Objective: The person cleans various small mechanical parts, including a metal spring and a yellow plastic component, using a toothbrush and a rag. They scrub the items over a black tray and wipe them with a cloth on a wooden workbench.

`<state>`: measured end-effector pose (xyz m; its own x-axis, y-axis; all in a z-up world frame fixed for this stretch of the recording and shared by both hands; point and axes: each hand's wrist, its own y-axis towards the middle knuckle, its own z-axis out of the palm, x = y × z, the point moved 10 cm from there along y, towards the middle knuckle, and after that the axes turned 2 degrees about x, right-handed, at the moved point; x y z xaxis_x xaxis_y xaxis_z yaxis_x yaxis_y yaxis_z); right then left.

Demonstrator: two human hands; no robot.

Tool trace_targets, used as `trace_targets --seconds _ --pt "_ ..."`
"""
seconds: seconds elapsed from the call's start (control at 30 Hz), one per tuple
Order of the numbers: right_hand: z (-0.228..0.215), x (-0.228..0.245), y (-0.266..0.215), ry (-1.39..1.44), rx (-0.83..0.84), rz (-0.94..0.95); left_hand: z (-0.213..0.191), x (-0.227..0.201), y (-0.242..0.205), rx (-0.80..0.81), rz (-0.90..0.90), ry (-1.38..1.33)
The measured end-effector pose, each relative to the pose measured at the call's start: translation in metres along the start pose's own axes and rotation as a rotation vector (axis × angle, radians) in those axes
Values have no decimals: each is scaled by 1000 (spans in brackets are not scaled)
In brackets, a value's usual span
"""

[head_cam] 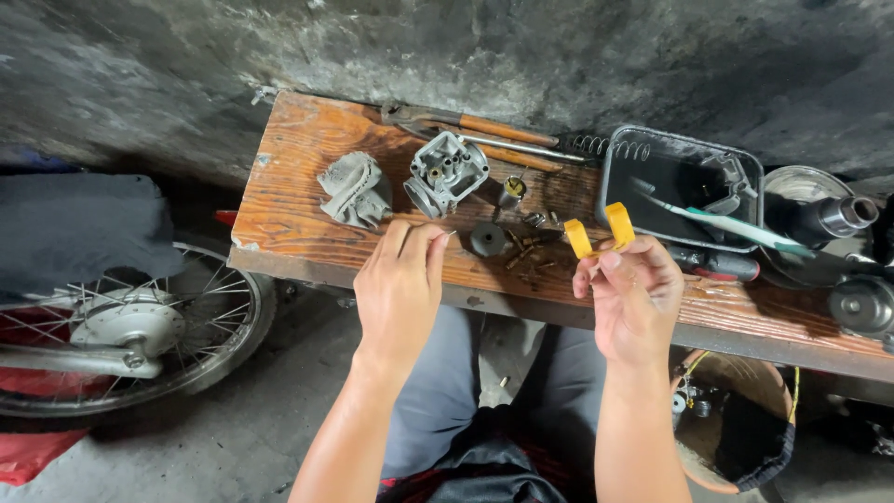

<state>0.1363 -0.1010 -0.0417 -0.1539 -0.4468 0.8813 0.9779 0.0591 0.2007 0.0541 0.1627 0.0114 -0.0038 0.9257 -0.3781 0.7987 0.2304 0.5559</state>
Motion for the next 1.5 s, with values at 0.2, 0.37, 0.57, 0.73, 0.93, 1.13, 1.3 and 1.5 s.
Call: trace_targets --seconds 0.2,0.37,0.57,0.73,0.93,1.13,1.3,1.5 --pt "14 -20 -3 32 -21 10 -9 -6 -2 102 -88 -342" --pt "48 -25 -14 43 -71 102 6 -19 -4 147 -142 -720" --pt "59 -32 -18 39 -82 130 4 -34 2 162 -107 -883" --pt "35 -31 -12 14 -129 102 -1 -16 0 50 -30 -785" --pt "22 -17 -7 21 -98 102 -16 10 10 -61 -88 -826" --pt "-6 20 2 -24 -49 -54 -29 17 16 -81 -64 -579" --pt "-26 32 4 -62 -55 -93 -11 15 6 -12 -19 -289" --pt "1 24 -3 -142 97 -79 0 14 3 -13 3 -125"
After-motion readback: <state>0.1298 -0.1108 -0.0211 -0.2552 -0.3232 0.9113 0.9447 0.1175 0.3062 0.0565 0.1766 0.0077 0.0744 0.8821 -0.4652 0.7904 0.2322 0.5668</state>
